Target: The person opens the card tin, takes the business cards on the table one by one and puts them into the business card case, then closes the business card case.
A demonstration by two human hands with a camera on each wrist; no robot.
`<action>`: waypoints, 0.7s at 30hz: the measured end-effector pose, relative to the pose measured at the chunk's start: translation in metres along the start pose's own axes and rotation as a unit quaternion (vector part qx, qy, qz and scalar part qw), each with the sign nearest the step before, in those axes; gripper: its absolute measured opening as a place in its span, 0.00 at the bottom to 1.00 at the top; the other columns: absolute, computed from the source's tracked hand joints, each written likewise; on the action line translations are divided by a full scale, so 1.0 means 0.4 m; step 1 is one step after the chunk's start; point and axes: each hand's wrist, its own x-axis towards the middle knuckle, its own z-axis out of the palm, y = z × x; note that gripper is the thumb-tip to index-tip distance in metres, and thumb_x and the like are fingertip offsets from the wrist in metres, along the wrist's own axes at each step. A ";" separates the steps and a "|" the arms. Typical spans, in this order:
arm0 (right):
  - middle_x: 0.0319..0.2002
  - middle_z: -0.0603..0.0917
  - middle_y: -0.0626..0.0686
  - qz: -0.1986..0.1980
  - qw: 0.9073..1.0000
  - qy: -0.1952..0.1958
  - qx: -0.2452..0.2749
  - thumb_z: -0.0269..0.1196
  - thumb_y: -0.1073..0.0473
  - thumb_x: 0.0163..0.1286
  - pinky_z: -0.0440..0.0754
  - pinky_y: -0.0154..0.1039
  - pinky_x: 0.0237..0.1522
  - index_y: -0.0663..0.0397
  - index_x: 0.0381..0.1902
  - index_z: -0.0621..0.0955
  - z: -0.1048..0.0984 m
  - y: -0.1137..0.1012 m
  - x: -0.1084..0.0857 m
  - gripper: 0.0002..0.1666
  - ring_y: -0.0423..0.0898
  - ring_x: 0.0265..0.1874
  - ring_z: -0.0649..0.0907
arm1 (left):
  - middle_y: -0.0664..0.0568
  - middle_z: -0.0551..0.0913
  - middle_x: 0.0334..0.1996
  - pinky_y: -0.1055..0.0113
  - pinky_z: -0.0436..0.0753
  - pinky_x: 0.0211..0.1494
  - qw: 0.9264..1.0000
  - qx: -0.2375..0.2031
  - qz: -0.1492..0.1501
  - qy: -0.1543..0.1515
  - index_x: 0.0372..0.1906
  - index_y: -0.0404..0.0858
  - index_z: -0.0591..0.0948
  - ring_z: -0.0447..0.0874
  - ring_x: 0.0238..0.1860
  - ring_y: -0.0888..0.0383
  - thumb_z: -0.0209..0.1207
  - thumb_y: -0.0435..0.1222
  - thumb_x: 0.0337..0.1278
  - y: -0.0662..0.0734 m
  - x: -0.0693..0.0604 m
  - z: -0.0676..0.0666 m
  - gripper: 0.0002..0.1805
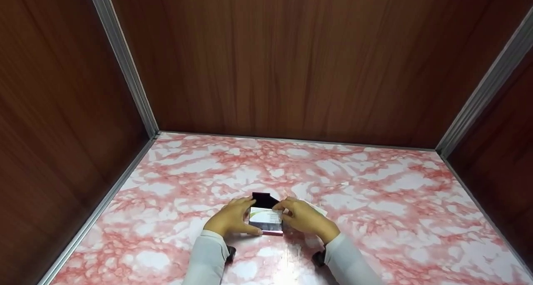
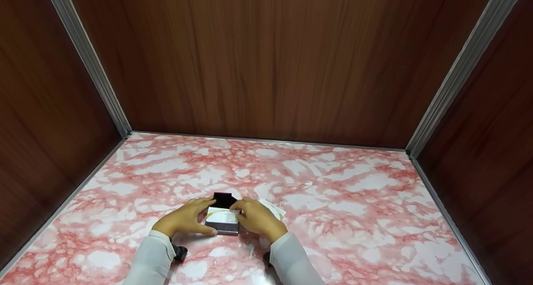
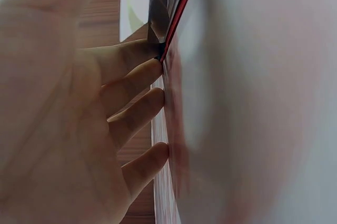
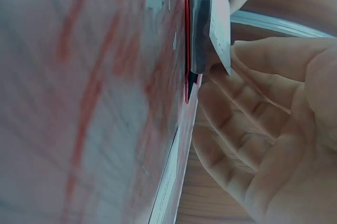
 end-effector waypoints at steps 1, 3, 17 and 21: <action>0.53 0.82 0.51 -0.001 1.000 -0.007 0.001 0.59 0.65 0.74 0.84 0.45 0.46 0.53 0.57 0.82 0.000 0.000 -0.001 0.16 0.49 0.45 0.84 | 0.48 0.58 0.77 0.42 0.56 0.75 1.000 -0.001 -0.003 -0.002 0.76 0.39 0.65 0.52 0.77 0.41 0.75 0.59 0.41 0.000 0.000 0.000 0.58; 0.53 0.82 0.51 -0.002 1.000 -0.022 0.002 0.59 0.65 0.74 0.84 0.44 0.46 0.53 0.57 0.82 -0.001 -0.002 -0.002 0.16 0.48 0.45 0.83 | 0.48 0.58 0.77 0.42 0.56 0.75 1.000 -0.005 -0.006 -0.004 0.76 0.39 0.64 0.51 0.77 0.41 0.75 0.59 0.41 0.000 0.000 0.000 0.57; 0.50 0.78 0.51 -0.011 0.997 -0.075 -0.003 0.61 0.59 0.75 0.79 0.38 0.41 0.56 0.63 0.80 -0.009 -0.010 -0.013 0.20 0.38 0.36 0.76 | 0.49 0.57 0.78 0.40 0.54 0.75 1.000 -0.010 -0.009 -0.006 0.77 0.39 0.64 0.49 0.77 0.40 0.75 0.60 0.41 0.002 0.000 -0.001 0.58; 0.51 0.77 0.51 -0.014 0.997 -0.082 -0.005 0.60 0.59 0.75 0.79 0.38 0.42 0.56 0.65 0.79 -0.008 -0.012 -0.015 0.22 0.38 0.38 0.75 | 0.47 0.58 0.77 0.39 0.56 0.74 1.000 -0.007 -0.005 -0.004 0.76 0.39 0.64 0.50 0.77 0.39 0.75 0.60 0.41 0.000 0.001 0.002 0.58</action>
